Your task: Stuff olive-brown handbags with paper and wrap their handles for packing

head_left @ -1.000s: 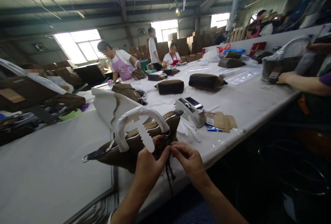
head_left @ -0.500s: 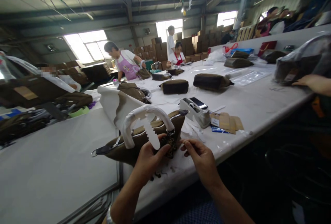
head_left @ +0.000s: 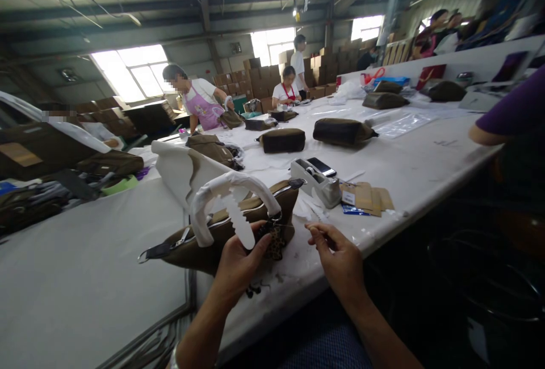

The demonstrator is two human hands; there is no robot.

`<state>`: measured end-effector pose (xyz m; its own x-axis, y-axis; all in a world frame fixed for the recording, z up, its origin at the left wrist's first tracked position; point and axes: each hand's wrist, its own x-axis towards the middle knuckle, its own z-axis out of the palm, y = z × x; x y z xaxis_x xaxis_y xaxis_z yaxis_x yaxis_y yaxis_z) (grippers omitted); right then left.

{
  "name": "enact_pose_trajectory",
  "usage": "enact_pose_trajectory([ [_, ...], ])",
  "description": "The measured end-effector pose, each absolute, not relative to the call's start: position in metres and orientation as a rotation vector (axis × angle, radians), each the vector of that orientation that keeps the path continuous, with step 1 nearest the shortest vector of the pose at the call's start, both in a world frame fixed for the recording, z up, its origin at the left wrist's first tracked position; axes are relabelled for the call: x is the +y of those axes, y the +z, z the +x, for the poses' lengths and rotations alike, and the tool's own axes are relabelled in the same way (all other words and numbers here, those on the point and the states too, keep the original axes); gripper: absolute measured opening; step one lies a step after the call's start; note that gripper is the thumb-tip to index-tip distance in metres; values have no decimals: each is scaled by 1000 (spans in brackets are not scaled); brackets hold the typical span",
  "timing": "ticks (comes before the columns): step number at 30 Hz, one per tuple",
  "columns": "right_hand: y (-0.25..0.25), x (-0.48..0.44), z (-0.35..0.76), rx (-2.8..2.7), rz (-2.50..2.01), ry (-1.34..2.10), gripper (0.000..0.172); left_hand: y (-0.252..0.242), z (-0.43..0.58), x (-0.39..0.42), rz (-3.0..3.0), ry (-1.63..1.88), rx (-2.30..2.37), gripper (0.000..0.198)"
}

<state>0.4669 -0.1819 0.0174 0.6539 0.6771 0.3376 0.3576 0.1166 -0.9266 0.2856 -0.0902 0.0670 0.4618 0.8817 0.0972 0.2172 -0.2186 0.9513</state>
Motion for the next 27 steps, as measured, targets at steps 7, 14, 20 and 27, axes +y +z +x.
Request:
enact_pose_trajectory([
  [7, 16, -177, 462, -905, -1475, 352, 31, 65, 285, -88, 1754, 840, 968, 46],
  [14, 6, -174, 452, -842, -1430, 562, 38, 66, 285, -90, 1687, 843, 965, 47],
  [20, 4, -174, 453, -833, -1442, 556, 41, 67, 285, -91, 1647, 862, 937, 47],
  [27, 3, -176, 459, -822, -1487, 556, 46, 65, 284, -89, 1648, 847, 945, 51],
])
